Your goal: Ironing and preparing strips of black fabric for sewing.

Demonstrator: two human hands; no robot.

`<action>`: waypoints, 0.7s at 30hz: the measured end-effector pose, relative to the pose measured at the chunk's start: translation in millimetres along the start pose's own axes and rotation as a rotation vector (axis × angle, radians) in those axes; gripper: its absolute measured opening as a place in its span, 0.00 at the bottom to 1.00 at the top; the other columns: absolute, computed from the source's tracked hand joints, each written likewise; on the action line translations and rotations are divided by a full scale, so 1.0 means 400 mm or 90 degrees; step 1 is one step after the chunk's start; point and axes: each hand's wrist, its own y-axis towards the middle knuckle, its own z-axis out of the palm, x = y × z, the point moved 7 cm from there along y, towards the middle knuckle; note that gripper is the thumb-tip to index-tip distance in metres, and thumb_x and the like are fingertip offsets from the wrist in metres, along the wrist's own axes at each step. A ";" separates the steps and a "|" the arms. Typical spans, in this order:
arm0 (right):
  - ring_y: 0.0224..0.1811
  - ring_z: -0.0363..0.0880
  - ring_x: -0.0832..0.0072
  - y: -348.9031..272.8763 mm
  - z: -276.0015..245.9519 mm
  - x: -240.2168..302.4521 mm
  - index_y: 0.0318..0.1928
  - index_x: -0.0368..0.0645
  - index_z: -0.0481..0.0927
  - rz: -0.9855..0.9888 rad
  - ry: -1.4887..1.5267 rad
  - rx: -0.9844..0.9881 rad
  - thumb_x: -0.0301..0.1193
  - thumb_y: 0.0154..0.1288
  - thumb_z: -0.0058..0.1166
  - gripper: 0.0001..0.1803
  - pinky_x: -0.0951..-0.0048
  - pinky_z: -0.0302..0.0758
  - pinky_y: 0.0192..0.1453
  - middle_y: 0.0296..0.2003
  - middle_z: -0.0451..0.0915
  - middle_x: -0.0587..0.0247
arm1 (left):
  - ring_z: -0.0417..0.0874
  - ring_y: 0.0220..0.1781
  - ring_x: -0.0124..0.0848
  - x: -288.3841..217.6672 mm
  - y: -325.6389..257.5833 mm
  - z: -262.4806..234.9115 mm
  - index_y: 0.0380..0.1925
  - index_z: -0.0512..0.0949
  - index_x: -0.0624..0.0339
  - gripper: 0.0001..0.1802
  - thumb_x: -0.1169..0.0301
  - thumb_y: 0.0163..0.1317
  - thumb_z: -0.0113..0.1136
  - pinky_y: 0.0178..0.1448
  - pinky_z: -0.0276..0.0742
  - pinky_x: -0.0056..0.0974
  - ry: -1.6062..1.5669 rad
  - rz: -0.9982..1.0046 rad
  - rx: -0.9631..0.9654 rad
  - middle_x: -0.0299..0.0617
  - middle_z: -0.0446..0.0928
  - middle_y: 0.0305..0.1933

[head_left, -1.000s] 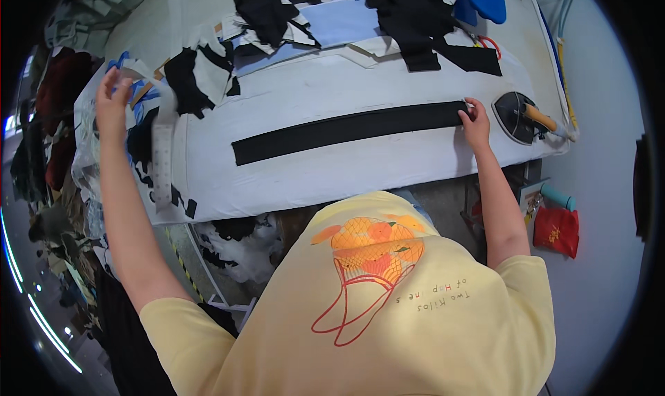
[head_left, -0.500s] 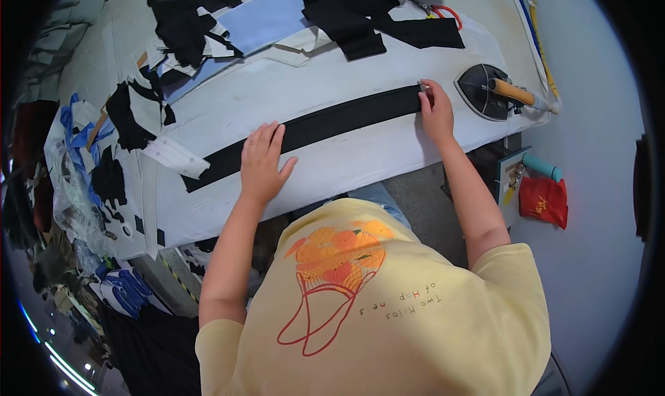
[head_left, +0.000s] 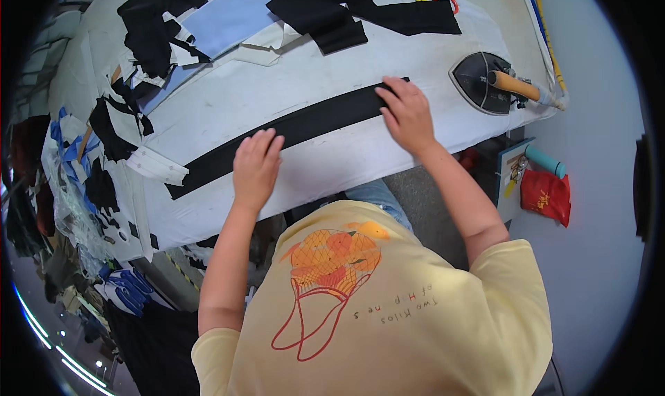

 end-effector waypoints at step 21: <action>0.48 0.78 0.71 0.012 0.066 0.160 0.41 0.48 0.82 -0.207 0.061 0.026 0.31 0.55 0.64 0.12 0.63 0.71 0.59 0.43 0.80 0.69 | 0.80 0.37 0.39 -0.112 0.122 0.013 0.34 0.81 0.56 0.09 0.72 0.51 0.67 0.36 0.76 0.42 -0.110 -0.006 -0.043 0.37 0.78 0.37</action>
